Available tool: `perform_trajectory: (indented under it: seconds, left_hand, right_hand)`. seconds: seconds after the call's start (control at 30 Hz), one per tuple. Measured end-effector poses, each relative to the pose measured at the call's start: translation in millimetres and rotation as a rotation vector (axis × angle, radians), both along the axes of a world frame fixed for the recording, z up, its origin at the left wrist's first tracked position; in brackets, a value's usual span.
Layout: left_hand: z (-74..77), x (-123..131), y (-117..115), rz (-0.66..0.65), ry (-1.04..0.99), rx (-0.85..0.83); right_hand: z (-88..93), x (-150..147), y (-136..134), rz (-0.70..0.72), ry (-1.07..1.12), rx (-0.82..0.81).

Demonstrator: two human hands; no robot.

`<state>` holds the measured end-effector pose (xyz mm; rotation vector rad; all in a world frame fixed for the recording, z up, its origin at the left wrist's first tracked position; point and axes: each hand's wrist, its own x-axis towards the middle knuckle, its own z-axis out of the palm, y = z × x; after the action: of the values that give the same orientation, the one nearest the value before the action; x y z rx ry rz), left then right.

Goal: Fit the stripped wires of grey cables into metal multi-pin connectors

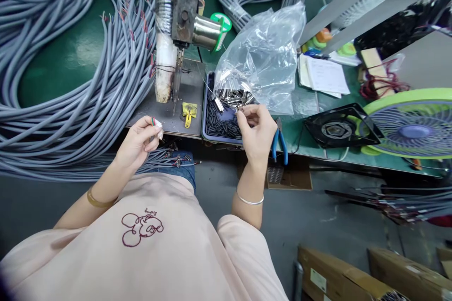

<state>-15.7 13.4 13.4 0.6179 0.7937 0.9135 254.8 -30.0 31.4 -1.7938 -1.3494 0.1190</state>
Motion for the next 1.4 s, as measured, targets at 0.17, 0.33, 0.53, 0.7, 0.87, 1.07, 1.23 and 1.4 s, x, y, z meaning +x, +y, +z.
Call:
perform_trajectory:
  seconds: [0.17,0.33,0.53,0.7,0.87,1.07,1.23,1.4]
  left_hand:
    - [2.1,7.3,-3.5,-0.055,0.013,0.026]
    - [2.9,11.2,-8.3,-0.058,0.023,0.060]
    - [-2.6,9.3,-8.7,-0.011,0.042,0.072]
    - [-6.8,9.1,-12.0,-0.058,0.034,0.120]
    - [-9.5,11.1,-16.1,-0.145,0.023,0.134]
    - [-8.4,9.0,-14.9,-0.103,-0.047,0.087]
    - [-3.6,3.9,-12.8,-0.227,-0.050,0.047]
    - [-2.9,2.0,-13.1,-0.312,-0.056,0.025]
  right_hand:
    - [16.0,-37.7,-21.1,0.276,0.473,0.122]
    - [4.1,-84.3,-22.0,0.135,0.523,0.254]
    - [-10.7,-100.5,-18.3,0.084,0.558,0.306]
    - [-19.5,-102.3,-17.9,0.206,0.571,0.220]
    - [-26.0,-119.9,-19.8,0.231,0.580,0.185]
    - [-26.8,-128.4,-28.3,0.279,0.539,0.155]
    - [-19.3,-115.7,-23.8,0.288,0.565,0.093]
    - [-13.4,-104.4,-14.6,0.502,0.685,-0.112]
